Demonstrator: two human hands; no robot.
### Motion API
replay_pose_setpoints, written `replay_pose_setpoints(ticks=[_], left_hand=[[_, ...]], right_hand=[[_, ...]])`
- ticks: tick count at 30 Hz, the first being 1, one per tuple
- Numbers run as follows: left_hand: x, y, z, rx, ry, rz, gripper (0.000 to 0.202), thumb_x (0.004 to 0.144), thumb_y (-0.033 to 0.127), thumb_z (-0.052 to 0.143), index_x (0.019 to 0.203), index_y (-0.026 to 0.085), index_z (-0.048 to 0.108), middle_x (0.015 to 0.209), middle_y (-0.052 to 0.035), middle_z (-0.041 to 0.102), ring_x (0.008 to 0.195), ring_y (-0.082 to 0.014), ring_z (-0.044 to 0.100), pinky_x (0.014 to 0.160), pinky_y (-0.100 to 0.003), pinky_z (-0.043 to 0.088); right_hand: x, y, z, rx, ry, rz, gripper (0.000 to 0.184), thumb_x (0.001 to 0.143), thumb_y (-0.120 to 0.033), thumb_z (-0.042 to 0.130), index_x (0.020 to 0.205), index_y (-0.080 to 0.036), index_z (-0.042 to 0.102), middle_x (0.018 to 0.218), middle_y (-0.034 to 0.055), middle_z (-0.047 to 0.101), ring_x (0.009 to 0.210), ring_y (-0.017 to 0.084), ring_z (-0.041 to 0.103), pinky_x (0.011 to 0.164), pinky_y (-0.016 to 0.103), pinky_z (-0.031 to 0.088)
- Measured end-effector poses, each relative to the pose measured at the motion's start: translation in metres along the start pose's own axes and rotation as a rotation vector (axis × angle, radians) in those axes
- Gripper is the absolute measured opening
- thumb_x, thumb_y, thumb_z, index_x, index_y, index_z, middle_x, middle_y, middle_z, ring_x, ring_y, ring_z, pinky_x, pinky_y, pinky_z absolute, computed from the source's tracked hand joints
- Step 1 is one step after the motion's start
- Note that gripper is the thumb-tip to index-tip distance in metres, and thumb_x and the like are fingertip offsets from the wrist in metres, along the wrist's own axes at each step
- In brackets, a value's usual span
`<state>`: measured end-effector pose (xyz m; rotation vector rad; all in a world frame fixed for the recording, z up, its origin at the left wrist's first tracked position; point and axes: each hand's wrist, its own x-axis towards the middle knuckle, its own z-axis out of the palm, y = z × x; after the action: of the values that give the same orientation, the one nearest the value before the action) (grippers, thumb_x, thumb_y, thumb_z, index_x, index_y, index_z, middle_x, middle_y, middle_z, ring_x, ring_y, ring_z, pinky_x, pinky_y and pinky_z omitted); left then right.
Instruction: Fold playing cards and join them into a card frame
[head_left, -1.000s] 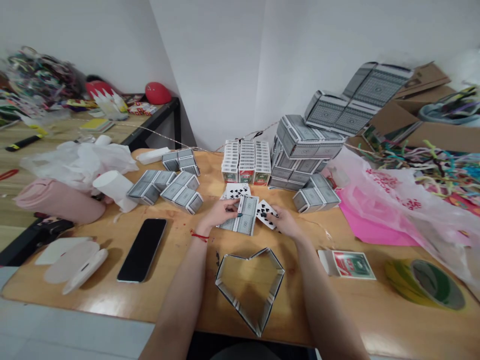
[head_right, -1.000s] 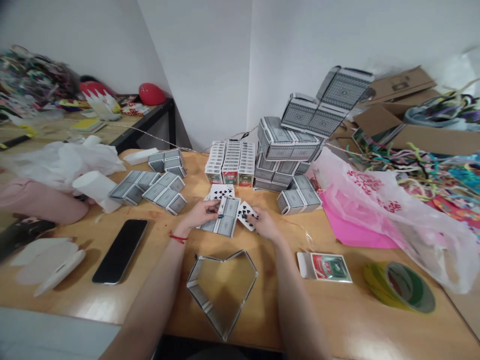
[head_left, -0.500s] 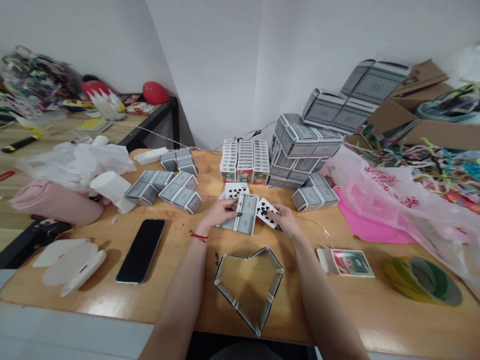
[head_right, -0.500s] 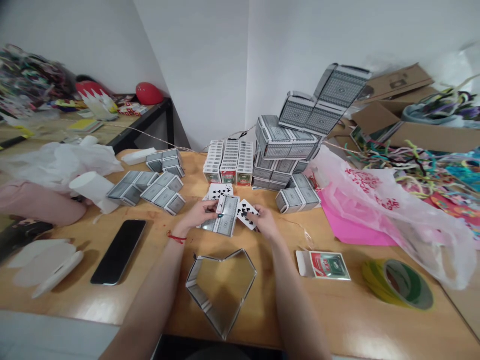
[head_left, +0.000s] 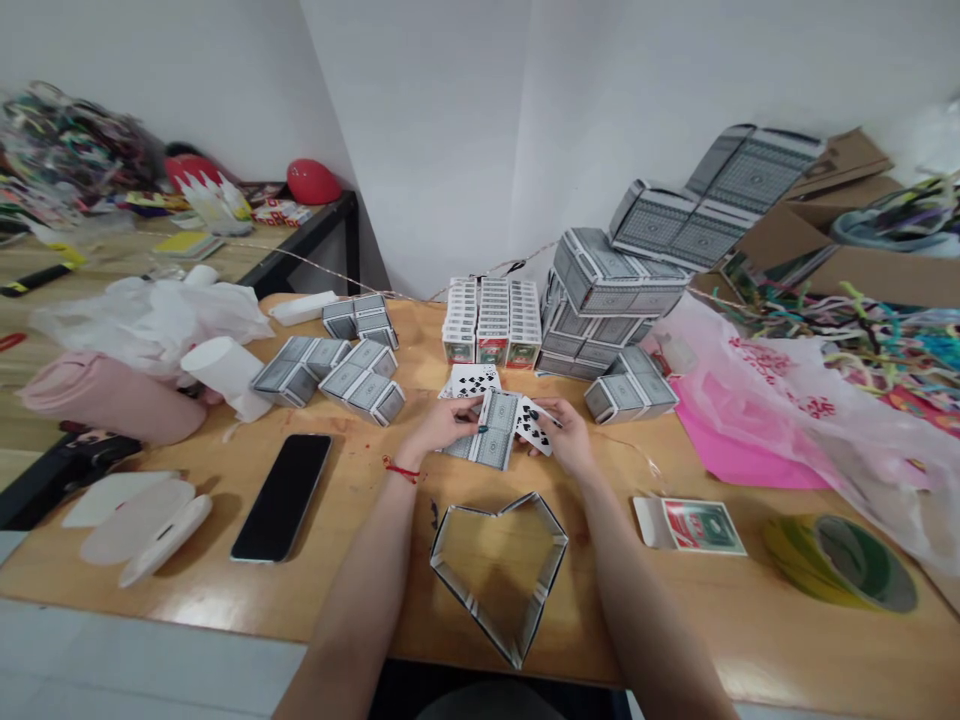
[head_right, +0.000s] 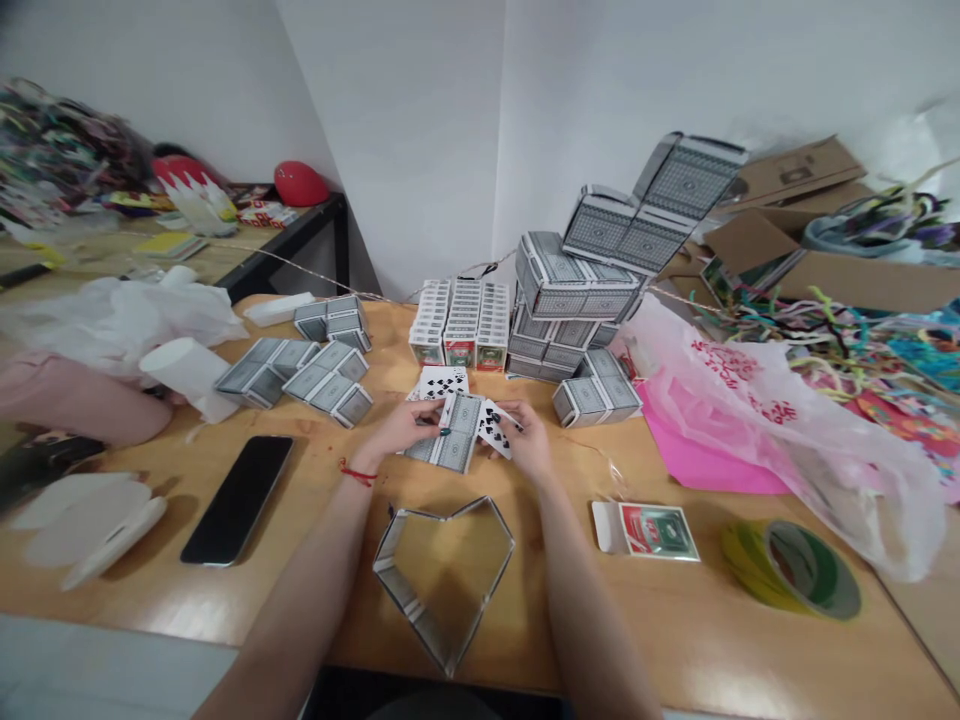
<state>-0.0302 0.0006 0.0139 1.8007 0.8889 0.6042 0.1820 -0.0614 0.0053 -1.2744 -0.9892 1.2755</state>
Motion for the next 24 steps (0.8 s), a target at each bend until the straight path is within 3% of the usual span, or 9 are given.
replay_pose_setpoints(ticks=[10,20,24], left_hand=[[-0.001,-0.001,0.000,0.024,-0.013,0.004,0.048,0.070,0.021,0.060,0.116,0.011,0.052,0.090,-0.0087,0.065,0.074,-0.0148,0.058,0.070,-0.027,0.046],[-0.002,-0.001,0.003,0.009,-0.035,0.050,0.041,0.071,0.019,0.058,0.112,0.014,0.055,0.103,-0.0082,0.063,0.080,-0.0150,0.059,0.073,-0.025,0.046],[-0.002,0.003,0.002,0.043,-0.045,0.065,0.038,0.071,0.018,0.057,0.109,0.013,0.057,0.099,-0.0075,0.065,0.077,-0.0142,0.059,0.072,-0.024,0.046]], right_hand=[[0.002,-0.002,-0.009,-0.069,-0.030,0.050,0.033,0.070,-0.039,0.055,0.093,-0.016,0.054,0.061,0.0030,0.064,0.047,0.019,0.062,0.031,0.025,0.045],[0.003,-0.005,-0.012,-0.111,-0.072,0.075,0.027,0.070,-0.035,0.055,0.091,-0.018,0.056,0.061,0.0039,0.066,0.046,0.020,0.062,0.029,0.023,0.042],[0.005,-0.003,-0.016,-0.114,-0.094,0.088,0.025,0.070,-0.035,0.055,0.089,-0.019,0.057,0.062,0.0036,0.066,0.046,0.020,0.062,0.028,0.024,0.042]])
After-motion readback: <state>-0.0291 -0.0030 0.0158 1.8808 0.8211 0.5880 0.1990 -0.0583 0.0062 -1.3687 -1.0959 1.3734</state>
